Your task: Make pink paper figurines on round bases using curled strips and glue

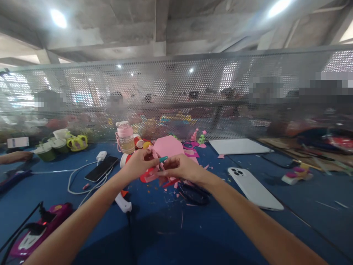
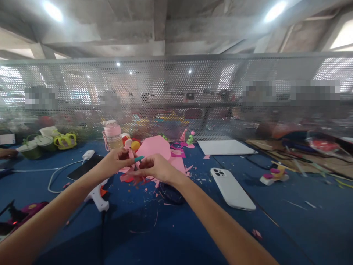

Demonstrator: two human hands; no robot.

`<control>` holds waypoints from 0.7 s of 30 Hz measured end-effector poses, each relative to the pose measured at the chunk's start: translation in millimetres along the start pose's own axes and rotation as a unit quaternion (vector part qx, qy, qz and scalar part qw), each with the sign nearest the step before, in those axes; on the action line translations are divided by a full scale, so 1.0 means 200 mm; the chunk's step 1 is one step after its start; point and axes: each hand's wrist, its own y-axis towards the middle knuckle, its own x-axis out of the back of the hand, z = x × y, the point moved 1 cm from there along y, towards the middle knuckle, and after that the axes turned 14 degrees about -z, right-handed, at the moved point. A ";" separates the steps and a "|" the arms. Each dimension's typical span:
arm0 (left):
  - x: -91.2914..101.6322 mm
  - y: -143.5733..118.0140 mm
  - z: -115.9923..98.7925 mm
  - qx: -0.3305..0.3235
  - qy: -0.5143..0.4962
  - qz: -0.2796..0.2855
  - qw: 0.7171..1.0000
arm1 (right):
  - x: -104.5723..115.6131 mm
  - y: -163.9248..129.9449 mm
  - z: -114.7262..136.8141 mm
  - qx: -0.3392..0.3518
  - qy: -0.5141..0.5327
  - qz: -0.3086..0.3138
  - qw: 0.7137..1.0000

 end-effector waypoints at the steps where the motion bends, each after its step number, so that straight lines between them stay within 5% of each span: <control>1: 0.00 0.00 0.00 0.008 -0.005 0.013 1.000 | 0.01 0.00 0.00 -0.003 0.001 0.010 1.000; 5: 0.02 0.01 -0.04 0.038 -0.026 0.057 0.997 | 0.02 0.00 0.00 -0.028 0.014 0.024 0.999; 10: 0.02 0.00 -0.05 0.087 -0.048 0.098 0.990 | 0.01 0.03 -0.04 -0.036 0.013 -0.062 0.997; 17: -0.04 -0.02 -0.01 0.056 -0.004 0.029 0.998 | 0.00 0.04 -0.06 0.026 -0.085 -0.145 0.985; 21: -0.04 -0.02 0.01 0.014 0.044 0.020 0.999 | -0.01 0.04 -0.07 0.027 -0.068 -0.128 0.989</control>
